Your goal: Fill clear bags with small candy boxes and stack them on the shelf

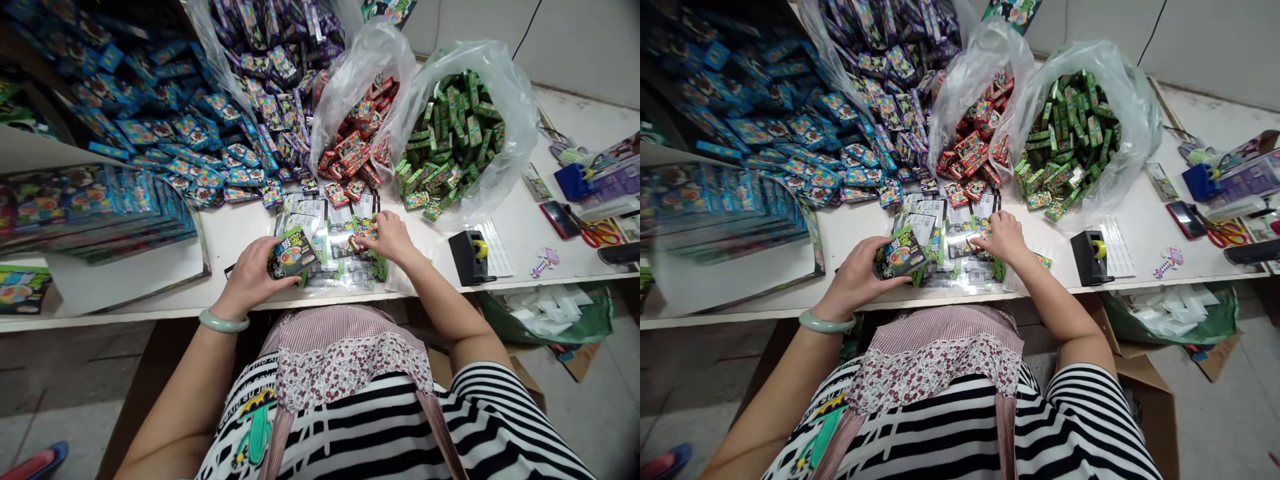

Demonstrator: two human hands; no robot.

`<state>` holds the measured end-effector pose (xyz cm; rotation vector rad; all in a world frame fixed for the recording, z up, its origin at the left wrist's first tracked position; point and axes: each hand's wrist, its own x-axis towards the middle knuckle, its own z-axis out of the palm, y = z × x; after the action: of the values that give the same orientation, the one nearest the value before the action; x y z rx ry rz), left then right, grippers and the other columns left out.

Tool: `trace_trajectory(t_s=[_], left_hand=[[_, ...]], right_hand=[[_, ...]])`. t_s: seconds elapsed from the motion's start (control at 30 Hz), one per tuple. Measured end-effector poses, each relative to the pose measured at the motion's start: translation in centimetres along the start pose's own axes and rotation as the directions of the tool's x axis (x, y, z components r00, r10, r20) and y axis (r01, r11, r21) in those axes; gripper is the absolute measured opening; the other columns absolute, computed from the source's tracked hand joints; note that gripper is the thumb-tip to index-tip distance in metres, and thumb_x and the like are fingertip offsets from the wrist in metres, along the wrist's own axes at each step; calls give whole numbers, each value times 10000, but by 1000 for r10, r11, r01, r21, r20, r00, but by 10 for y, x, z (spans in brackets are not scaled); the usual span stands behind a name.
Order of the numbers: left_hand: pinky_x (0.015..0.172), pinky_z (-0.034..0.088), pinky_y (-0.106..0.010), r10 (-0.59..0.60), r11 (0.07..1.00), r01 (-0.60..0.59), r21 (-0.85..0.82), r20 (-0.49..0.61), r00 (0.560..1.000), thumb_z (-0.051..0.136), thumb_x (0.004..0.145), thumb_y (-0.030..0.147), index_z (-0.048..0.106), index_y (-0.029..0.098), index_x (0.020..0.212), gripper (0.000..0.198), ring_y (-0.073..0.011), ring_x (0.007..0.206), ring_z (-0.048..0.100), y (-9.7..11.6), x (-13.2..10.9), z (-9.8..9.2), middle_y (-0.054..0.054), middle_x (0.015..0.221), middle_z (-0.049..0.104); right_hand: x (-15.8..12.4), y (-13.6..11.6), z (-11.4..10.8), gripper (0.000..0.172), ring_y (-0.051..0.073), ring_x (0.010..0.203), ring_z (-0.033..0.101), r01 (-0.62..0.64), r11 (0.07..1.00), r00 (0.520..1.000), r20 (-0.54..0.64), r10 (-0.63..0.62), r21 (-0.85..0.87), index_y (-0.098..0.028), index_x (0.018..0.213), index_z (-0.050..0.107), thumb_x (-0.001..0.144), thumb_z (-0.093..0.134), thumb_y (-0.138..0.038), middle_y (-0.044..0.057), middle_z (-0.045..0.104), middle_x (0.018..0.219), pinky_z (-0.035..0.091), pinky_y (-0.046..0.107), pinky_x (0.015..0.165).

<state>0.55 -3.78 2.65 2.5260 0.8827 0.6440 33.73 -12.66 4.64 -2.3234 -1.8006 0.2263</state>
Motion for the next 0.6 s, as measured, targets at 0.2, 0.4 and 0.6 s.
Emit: trace_trajectory(t_s=[0.2, 0.4, 0.6], left_hand=[[1068, 467, -513, 34, 999, -34, -2, 40, 999, 750, 749, 556, 460, 199, 1349, 755, -341, 1245, 557, 14, 8, 10, -143, 1300, 576], [1069, 462, -506, 42, 999, -41, -17, 33, 999, 747, 738, 586, 476, 199, 1346, 770, -335, 1223, 565, 17, 7, 6, -143, 1297, 578], [1106, 421, -518, 66, 997, -64, -54, 31, 997, 779, 686, 619, 476, 205, 1373, 857, -349, 1276, 524, 25, 5, 7, -154, 1342, 559]], right_hand=[[-24, -27, 35, 563, 403, 1182, 544, -135, 990, 990, -48, 136, 39, -126, 1192, 583, 811, 679, -530, 250, 545, 1292, 468, 568, 946], [-28, -16, 7, 486, 342, 1336, 454, 270, 928, 933, -307, -187, 257, -220, 1237, 558, 773, 674, -305, 152, 531, 1396, 383, 550, 1109], [-40, -41, -43, 526, 359, 1327, 441, 548, 828, 836, -126, -535, 121, -269, 1280, 564, 772, 701, -253, 92, 476, 1479, 373, 574, 1106]])
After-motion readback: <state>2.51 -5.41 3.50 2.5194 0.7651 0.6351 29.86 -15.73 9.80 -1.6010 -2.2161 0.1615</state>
